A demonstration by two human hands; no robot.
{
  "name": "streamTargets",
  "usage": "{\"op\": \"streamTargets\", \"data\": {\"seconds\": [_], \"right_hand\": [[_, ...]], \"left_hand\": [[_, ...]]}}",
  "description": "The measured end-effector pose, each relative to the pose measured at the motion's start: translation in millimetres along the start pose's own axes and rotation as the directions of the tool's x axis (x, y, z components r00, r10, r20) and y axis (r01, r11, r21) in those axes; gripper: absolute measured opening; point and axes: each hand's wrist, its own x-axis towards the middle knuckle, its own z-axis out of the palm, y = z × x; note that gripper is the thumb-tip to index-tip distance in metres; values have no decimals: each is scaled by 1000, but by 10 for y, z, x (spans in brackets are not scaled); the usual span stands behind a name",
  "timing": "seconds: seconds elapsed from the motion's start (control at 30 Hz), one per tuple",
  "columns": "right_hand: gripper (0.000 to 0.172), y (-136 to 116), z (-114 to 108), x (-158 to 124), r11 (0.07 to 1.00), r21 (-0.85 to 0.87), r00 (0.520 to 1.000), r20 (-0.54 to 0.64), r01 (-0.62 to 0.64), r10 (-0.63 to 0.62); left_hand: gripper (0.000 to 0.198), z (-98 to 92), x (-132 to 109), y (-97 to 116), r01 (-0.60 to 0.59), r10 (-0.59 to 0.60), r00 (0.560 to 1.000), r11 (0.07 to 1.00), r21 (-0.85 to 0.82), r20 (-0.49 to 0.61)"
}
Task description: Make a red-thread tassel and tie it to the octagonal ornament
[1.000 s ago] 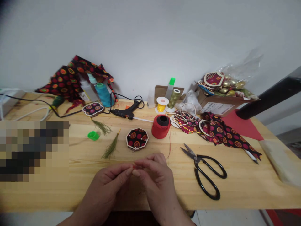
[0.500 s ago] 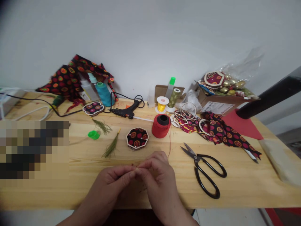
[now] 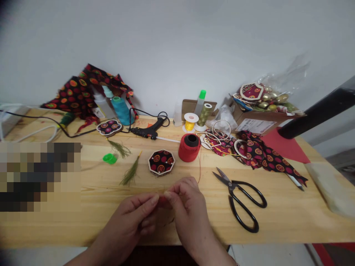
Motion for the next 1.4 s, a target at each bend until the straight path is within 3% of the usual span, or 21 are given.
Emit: {"op": "streamTargets", "data": {"seconds": [0.2, 0.43, 0.57, 0.7, 0.93, 1.2, 1.4], "right_hand": [[22, -22, -31, 4, 999, -36, 1000, -15, 16, -17], [21, -46, -26, 18, 1000, -13, 999, -33, 15, -16], [19, -18, -46, 24, 996, 84, 999, -44, -11, 15], [20, 27, -82, 23, 974, 195, 993, 19, -116, 115], [7, 31, -53, 19, 882, 348, 948, 125, -317, 292], [7, 23, -33, 10, 916, 308, 966, 100, -256, 236], [15, -2, -63, 16, 969, 198, 989, 45, -146, 140]], "left_hand": [[33, 20, -18, 26, 32, -34, 998, 998, 63, 43], [34, 8, -27, 6, -20, 28, 999, 979, 203, -41], [34, -5, -22, -8, -40, 53, 997, 974, 221, -53], [34, -8, -18, -10, -57, 70, 996, 974, 219, -53], [35, 9, -29, 1, -67, 79, 996, 971, 229, -42], [36, 4, -43, 6, -67, 96, 993, 939, 337, -70], [39, 17, -50, -1, -56, 65, 997, 975, 216, -34]]}}
